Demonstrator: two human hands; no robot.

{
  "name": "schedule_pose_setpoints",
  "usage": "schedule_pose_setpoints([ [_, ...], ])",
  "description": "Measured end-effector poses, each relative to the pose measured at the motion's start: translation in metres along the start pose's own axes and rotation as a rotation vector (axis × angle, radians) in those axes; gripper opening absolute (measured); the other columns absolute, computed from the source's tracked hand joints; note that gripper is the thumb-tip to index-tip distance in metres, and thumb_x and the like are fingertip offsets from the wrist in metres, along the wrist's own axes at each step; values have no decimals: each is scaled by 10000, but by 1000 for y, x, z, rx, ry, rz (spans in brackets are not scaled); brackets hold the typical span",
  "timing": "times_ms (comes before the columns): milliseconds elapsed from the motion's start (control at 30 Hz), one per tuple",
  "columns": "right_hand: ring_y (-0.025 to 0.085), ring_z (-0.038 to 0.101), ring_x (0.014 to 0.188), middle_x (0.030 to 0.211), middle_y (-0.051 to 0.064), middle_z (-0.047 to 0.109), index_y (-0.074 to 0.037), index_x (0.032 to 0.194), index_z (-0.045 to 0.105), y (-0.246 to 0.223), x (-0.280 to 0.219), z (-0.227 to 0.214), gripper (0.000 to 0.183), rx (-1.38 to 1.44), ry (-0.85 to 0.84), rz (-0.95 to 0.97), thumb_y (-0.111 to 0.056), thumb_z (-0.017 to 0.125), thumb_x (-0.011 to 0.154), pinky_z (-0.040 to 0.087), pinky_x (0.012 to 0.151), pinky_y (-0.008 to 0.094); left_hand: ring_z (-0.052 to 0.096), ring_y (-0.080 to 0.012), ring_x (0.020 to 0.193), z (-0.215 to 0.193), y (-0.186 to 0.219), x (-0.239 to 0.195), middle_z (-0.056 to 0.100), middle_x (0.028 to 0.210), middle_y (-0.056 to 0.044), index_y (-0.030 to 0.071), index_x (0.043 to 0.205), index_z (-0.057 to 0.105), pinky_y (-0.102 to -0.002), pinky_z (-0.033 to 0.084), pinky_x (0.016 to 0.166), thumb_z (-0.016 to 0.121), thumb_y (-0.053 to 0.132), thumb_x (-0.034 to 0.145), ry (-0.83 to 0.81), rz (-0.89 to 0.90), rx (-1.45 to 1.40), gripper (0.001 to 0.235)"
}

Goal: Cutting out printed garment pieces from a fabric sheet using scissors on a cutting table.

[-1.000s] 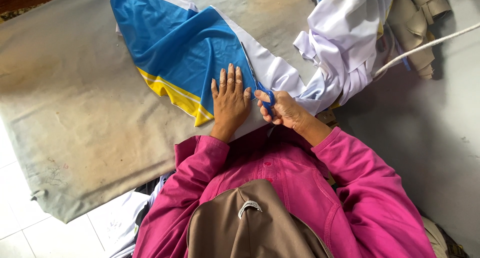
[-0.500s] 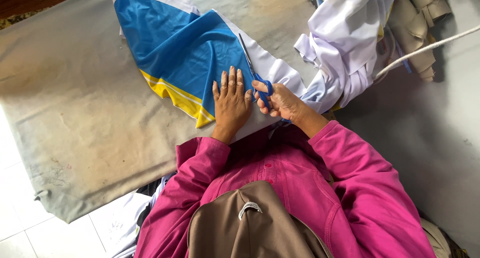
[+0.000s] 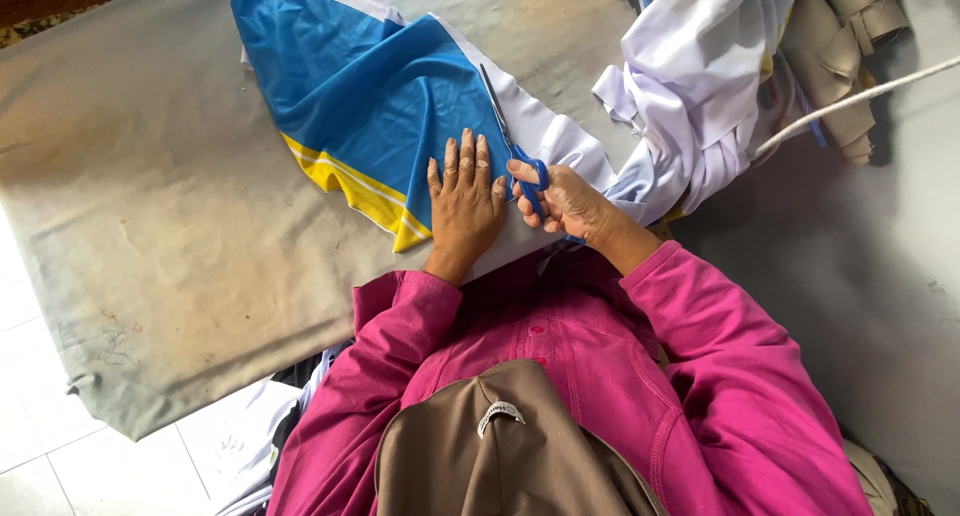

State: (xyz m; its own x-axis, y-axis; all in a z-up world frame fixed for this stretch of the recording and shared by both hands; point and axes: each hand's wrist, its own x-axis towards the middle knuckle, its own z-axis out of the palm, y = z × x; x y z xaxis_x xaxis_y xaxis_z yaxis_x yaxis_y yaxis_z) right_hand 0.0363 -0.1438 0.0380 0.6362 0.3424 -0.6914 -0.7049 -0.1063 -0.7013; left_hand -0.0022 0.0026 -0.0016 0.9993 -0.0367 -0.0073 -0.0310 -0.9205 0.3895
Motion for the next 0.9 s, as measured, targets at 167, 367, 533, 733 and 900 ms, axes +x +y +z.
schedule_pose_setpoints([
  [167,161,569,437,553,59,562,-68,844,578,0,1,0,480,-8,9,-7,-540,651,795,304,282,170,155,-309,1419,0,0,0,209,1524,-124,112,1464,249,-517,37,1129,284,363,979,9,10,4,547],
  [367,147,556,409,528,54,550,-66,819,584,0,0,1,454,-10,31,-31,-511,672,799,303,273,163,145,-309,1423,-1,1,0,200,1530,-116,121,1466,250,-515,23,1129,276,358,981,-1,-3,-17,540],
  [533,138,554,403,519,49,550,-69,805,585,3,2,-1,441,-8,34,-44,-498,686,793,302,272,159,146,-307,1422,-1,1,0,204,1528,-118,120,1465,254,-517,22,1129,280,359,982,-3,-5,-15,539],
  [733,130,553,395,515,46,548,-68,802,594,5,5,-3,429,-9,36,-60,-485,696,793,304,264,154,147,-311,1421,1,-1,0,205,1527,-125,114,1464,253,-519,25,1128,279,363,983,4,2,-18,542],
  [900,120,543,387,503,40,537,-61,796,586,4,6,-3,402,-8,37,-78,-447,698,805,301,264,147,154,-307,1422,-1,0,0,210,1527,-120,119,1464,254,-517,30,1129,275,363,981,12,-1,-27,541],
])
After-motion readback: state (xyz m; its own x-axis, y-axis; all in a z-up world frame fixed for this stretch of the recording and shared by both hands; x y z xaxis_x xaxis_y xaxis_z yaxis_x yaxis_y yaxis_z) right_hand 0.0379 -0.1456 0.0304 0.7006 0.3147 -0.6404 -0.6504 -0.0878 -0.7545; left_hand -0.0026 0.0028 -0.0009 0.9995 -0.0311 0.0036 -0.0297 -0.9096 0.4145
